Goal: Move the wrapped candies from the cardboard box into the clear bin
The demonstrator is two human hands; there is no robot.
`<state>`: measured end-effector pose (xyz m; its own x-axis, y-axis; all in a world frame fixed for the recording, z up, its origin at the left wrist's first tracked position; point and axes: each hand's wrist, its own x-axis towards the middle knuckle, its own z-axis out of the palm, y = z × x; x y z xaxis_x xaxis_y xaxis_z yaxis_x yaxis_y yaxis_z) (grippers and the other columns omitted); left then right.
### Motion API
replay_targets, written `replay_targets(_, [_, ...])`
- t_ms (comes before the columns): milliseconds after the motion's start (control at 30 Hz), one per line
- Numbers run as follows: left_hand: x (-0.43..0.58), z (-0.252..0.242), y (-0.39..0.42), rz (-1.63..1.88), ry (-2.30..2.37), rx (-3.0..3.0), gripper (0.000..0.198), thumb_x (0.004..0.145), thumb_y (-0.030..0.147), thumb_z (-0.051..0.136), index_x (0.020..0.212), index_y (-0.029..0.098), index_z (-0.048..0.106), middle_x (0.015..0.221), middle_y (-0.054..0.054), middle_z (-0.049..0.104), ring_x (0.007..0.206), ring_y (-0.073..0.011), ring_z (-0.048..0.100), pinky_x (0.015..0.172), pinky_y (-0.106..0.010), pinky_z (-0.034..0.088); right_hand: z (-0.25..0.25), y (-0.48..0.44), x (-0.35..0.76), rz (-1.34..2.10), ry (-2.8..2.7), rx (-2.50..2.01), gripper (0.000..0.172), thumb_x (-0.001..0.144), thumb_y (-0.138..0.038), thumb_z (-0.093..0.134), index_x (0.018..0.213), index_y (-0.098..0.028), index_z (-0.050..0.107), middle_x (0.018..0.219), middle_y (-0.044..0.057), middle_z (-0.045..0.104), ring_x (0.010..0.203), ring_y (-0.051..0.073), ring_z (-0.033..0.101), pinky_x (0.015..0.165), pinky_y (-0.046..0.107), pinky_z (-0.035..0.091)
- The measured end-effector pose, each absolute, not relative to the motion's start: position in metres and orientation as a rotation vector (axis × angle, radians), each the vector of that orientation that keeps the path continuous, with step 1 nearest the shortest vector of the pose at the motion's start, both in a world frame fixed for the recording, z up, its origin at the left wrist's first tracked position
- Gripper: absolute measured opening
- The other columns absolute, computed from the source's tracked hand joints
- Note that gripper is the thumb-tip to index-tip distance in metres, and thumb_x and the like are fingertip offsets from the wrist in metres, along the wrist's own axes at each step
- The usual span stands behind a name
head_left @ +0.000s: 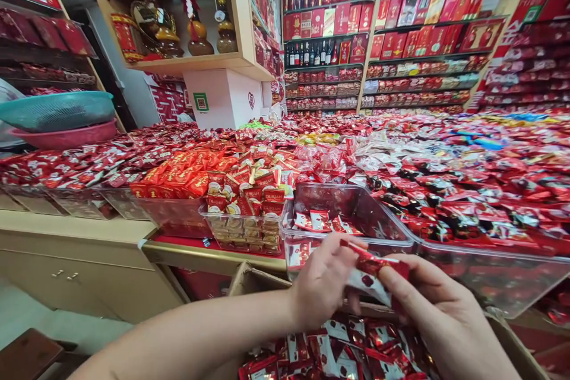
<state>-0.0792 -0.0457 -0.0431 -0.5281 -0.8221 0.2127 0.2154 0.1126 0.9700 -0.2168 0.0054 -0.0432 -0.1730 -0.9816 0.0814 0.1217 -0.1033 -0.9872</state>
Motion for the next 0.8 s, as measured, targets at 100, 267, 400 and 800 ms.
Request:
replay_targets(100, [-0.094,-0.025,-0.052,-1.521,-1.603,0.643,0.035,0.076,0.051,0.051,0.081,0.016,0.047,0.059,0.004,0.052,0.039,-0.0036,0.045,0.036,-0.014,0.038,-0.046,-0.002,-0.227,-1.519,1.118,-0.979,0.026,0.068,-0.042,0.067,0.08,-0.02,0.059,0.056,-0.003,0.052,0.048,0.009,0.042,0.045,0.019,0.036])
replay_targets(267, [-0.091,-0.036,-0.054,-1.514,-1.523,0.729,0.033,0.083,0.049,0.04,0.077,0.017,0.044,0.053,0.004,0.053,0.041,-0.0067,0.052,0.034,-0.012,0.033,-0.046,-0.007,-0.222,-1.481,0.959,-0.902,0.024,0.071,-0.041,0.064,0.071,-0.018,0.058,0.055,-0.002,0.054,0.05,0.009,0.044,0.048,0.021,0.036])
replay_targets(400, [-0.078,-0.046,-0.053,-1.489,-1.55,0.723,0.033,0.085,0.049,0.036,0.084,0.018,0.046,0.057,0.002,0.055,0.044,-0.0062,0.053,0.039,-0.013,0.039,-0.047,-0.007,-0.212,-1.466,1.021,-0.906,0.025,0.07,-0.04,0.066,0.071,-0.016,0.06,0.054,-0.002,0.055,0.049,0.008,0.043,0.048,0.019,0.036])
replay_targets(800, [-0.073,-0.047,-0.058,-1.468,-1.485,0.546,0.042,0.085,0.04,0.044,0.121,0.025,0.027,0.058,0.006,0.054,0.034,-0.0046,0.048,0.032,-0.011,0.036,-0.032,0.003,-0.232,-1.395,1.105,-2.147,0.034,0.077,-0.014,0.056,0.109,-0.027,0.056,0.128,0.007,0.046,0.118,0.022,0.044,0.094,0.035,0.042])
